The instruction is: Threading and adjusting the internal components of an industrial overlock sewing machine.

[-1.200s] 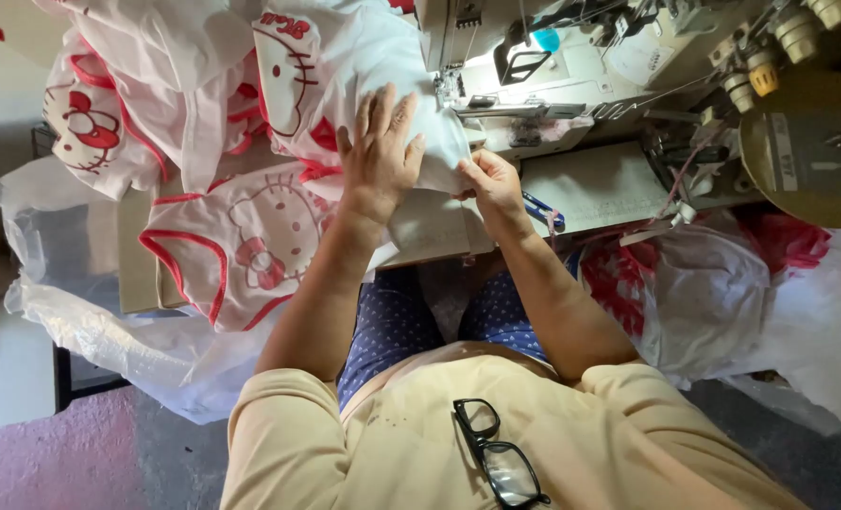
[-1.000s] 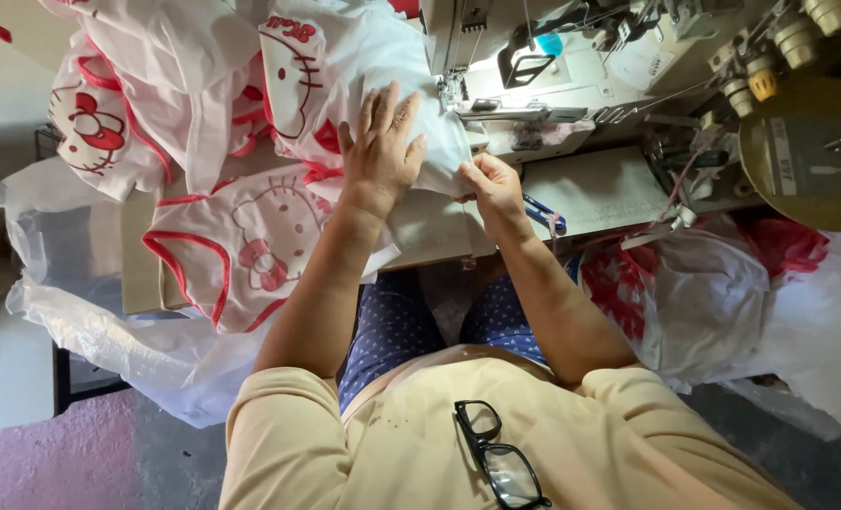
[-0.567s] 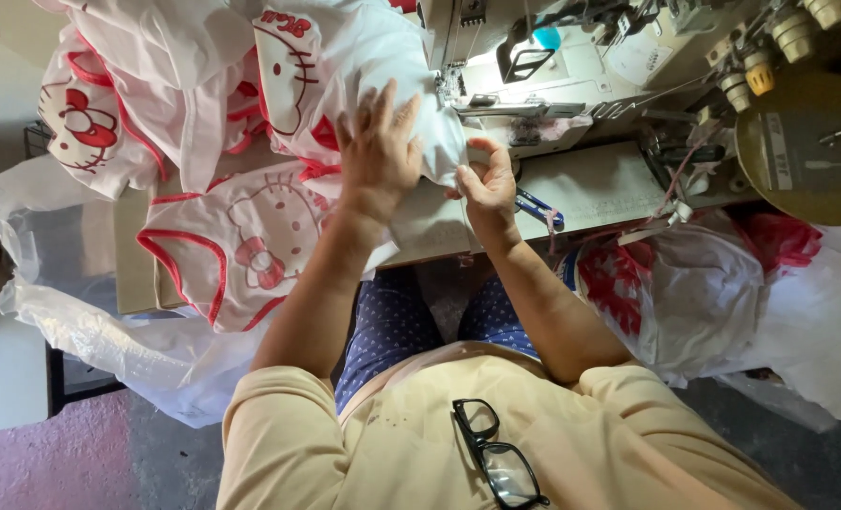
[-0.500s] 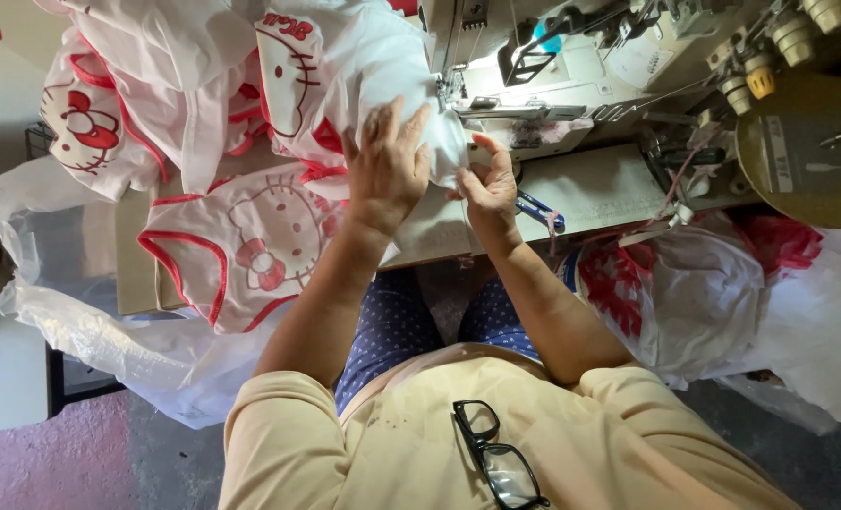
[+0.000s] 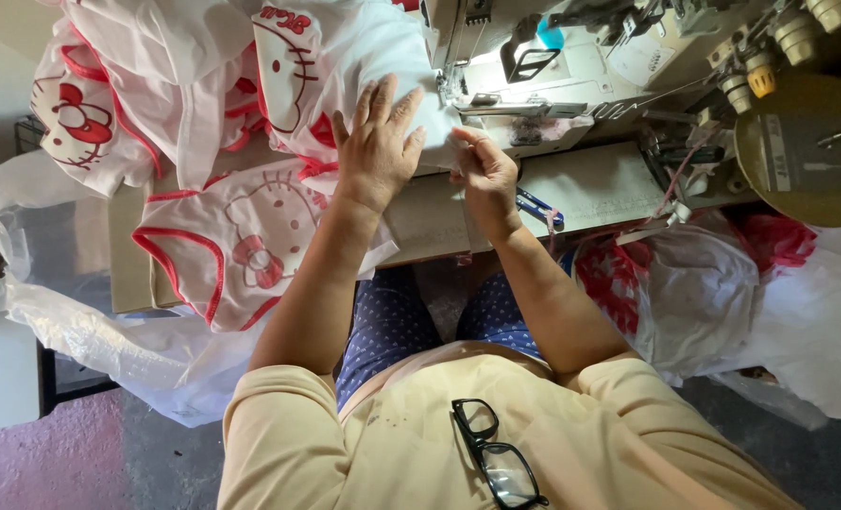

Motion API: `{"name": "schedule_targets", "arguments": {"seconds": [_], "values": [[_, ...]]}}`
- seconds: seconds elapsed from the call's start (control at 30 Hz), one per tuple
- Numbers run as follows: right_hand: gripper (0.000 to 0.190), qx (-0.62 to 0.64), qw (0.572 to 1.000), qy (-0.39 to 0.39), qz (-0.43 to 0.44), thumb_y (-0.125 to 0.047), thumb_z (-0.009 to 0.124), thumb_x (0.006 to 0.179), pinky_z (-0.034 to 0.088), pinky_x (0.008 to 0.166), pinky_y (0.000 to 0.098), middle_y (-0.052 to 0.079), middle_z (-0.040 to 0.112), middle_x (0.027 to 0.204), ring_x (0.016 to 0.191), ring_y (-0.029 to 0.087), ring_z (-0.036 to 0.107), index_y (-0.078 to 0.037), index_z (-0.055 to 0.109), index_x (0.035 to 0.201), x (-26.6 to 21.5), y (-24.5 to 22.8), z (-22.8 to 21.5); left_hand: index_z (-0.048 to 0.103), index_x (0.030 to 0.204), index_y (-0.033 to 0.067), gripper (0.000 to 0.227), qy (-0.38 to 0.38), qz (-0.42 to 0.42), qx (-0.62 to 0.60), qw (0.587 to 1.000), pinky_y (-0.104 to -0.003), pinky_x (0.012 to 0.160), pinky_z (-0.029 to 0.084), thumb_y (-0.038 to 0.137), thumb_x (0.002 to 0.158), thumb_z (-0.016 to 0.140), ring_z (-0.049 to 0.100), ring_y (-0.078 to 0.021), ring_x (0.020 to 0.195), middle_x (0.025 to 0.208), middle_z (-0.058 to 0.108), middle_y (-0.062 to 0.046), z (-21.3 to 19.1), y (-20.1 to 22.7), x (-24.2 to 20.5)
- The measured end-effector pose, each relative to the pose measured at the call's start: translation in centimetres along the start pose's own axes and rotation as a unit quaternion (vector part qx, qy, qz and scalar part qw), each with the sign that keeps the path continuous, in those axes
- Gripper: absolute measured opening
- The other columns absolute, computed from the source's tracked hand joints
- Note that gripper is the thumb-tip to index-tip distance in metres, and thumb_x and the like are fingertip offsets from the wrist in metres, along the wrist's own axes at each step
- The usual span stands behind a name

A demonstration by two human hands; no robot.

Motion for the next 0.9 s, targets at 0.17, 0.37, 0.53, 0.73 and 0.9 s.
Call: {"name": "schedule_targets", "arguments": {"seconds": [0.17,0.37,0.53,0.73,0.9], "values": [[0.024,-0.121,0.989,0.004,-0.086,0.0,0.06,0.103,0.057,0.059,0.0227,0.011,0.073,0.115,0.08,0.014,0.066,-0.003,0.072,0.124,0.1,-2.7,0.5,0.036,0.158,0.0389,0.057,-0.002,0.005,-0.006,1.0,-0.075,0.114,0.019,0.051,0.103,0.044,0.015,-0.0238,0.154,0.168,0.019,0.001,0.0,-0.4,1.0],[0.02,-0.401,0.881,0.001,-0.251,-0.009,0.06,0.106,0.065,0.085,0.0296,0.011,0.077,0.116,0.097,0.02,0.077,-0.003,0.074,0.12,-0.2,-6.9,2.1,0.038,0.158,0.0389,0.058,0.009,0.008,0.014,1.0,-0.071,0.112,0.024,0.055,0.103,0.044,0.015,-0.0223,0.153,0.167,0.02,0.001,0.0,-1.1,2.3],[0.024,-0.506,0.809,-0.017,-0.3,-0.011,0.059,0.106,0.063,0.082,0.0343,0.008,0.076,0.122,0.1,0.023,0.078,-0.007,0.074,0.125,-0.3,-6.8,2.6,0.037,0.158,0.039,0.059,0.006,-0.003,0.016,1.0,-0.069,0.112,0.023,0.057,0.102,0.043,0.013,-0.0249,0.154,0.168,0.018,0.0,-0.1,-1.6,3.1],[0.033,-0.529,0.817,-0.054,-0.224,-0.026,0.058,0.107,0.061,0.077,0.037,0.005,0.072,0.132,0.111,0.023,0.075,-0.013,0.068,0.136,0.8,-5.5,2.0,0.023,0.162,0.0391,0.061,-0.05,-0.028,0.009,0.998,-0.072,0.117,0.014,0.056,0.105,0.036,0.01,-0.0309,0.156,0.17,0.007,-0.006,-0.2,-2.1,3.8],[0.038,-0.579,0.782,-0.075,-0.219,-0.029,0.058,0.107,0.06,0.069,0.0389,0.004,0.072,0.134,0.102,0.024,0.077,-0.013,0.064,0.141,1.0,-5.8,2.8,0.031,0.161,0.0369,0.061,-0.022,-0.026,-0.005,0.999,-0.073,0.112,0.027,0.058,0.104,0.043,0.019,-0.039,0.152,0.167,0.007,-0.008,-0.4,-2.7,4.8]]}}
Point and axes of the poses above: each hand's wrist, its own x-axis towards the middle knuckle, its own z-axis out of the palm, y = z × x, the point moved 10 cm from there along x, towards the middle knuckle
